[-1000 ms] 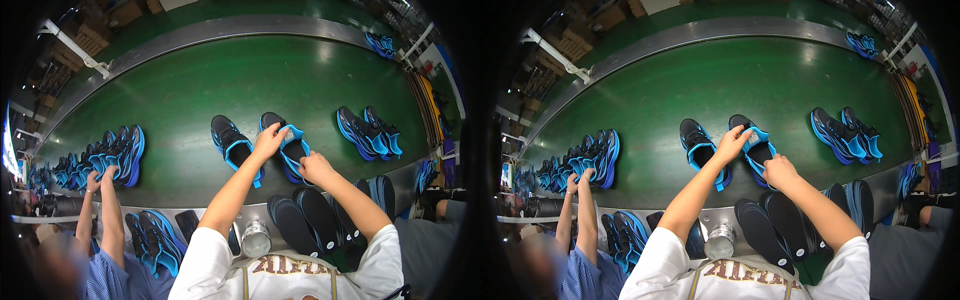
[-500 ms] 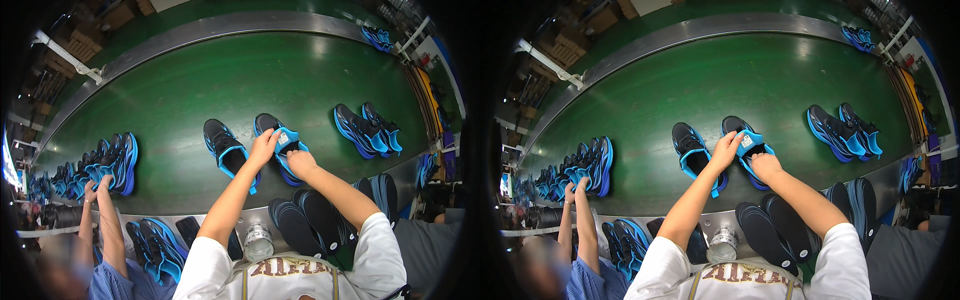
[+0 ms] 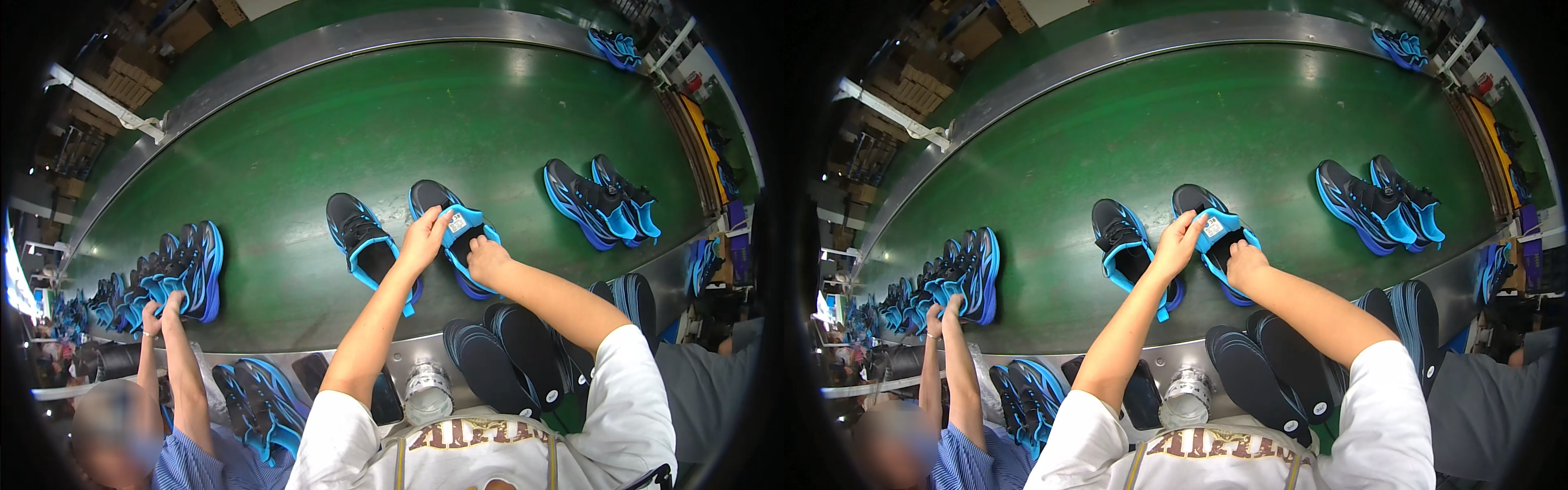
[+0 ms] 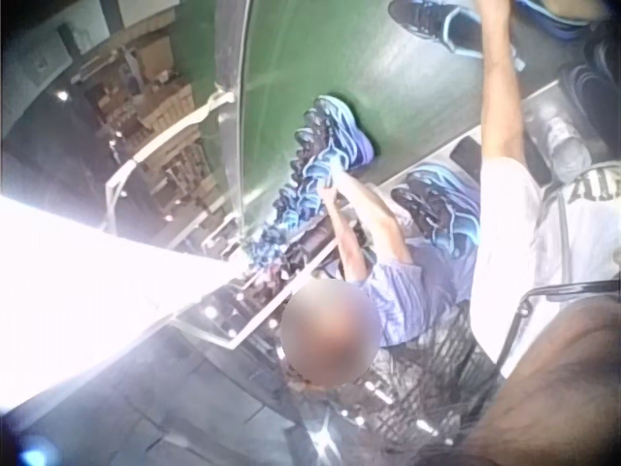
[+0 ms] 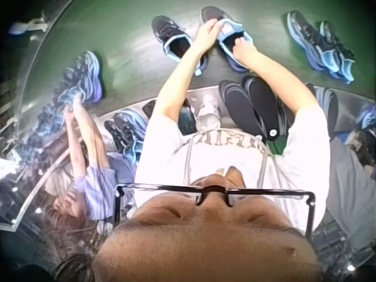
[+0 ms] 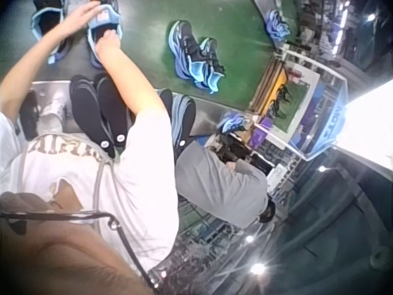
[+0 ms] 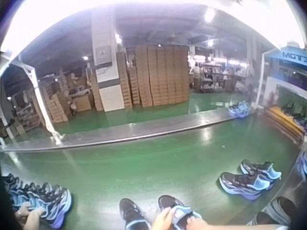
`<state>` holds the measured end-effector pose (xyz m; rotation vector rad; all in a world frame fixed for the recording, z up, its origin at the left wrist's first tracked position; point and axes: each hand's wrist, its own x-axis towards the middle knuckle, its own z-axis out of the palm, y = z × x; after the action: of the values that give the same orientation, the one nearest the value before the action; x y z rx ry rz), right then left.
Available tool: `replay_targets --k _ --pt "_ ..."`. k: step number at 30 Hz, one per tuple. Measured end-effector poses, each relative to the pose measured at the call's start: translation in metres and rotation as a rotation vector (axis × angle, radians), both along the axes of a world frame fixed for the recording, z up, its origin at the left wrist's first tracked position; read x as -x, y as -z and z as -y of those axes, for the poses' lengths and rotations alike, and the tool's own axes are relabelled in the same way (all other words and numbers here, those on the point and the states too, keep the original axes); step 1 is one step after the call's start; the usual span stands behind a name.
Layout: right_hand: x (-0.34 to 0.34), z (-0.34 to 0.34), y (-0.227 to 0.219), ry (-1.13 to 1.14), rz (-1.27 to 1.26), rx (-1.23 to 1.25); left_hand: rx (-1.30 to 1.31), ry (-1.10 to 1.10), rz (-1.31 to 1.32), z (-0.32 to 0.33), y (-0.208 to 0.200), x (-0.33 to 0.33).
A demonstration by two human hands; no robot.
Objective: The person inserts insoles into shoes along an assembly conveyor line by hand, turns to retrieve plastic bags from the floor and cart area, and returns to place insoles into more shoes.
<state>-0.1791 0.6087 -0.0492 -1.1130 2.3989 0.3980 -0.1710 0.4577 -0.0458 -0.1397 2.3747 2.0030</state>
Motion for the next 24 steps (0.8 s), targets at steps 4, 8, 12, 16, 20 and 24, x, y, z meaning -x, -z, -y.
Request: replay_targets --k 4,8,12,16,20,24 --pt "0.008 0.015 -0.004 -0.033 0.113 -0.252 0.008 0.008 -0.016 0.001 0.001 0.001" --pt "0.017 0.025 -0.019 -0.104 0.328 -0.377 -0.055 0.013 0.009 0.002 -0.002 0.001" --pt "0.015 0.016 -0.018 0.003 0.247 0.061 0.116 -0.189 0.098 -0.016 -0.013 -0.007" --pt "0.037 0.023 0.009 0.151 0.42 0.148 0.346 -0.349 -0.146 -0.052 -0.017 -0.014" --pt "0.042 0.031 0.04 0.184 0.263 0.259 0.471 -0.401 -0.347 -0.056 -0.003 -0.018" --pt "0.051 0.042 0.055 0.219 0.225 0.263 0.548 -0.325 -0.413 -0.054 0.004 -0.016"
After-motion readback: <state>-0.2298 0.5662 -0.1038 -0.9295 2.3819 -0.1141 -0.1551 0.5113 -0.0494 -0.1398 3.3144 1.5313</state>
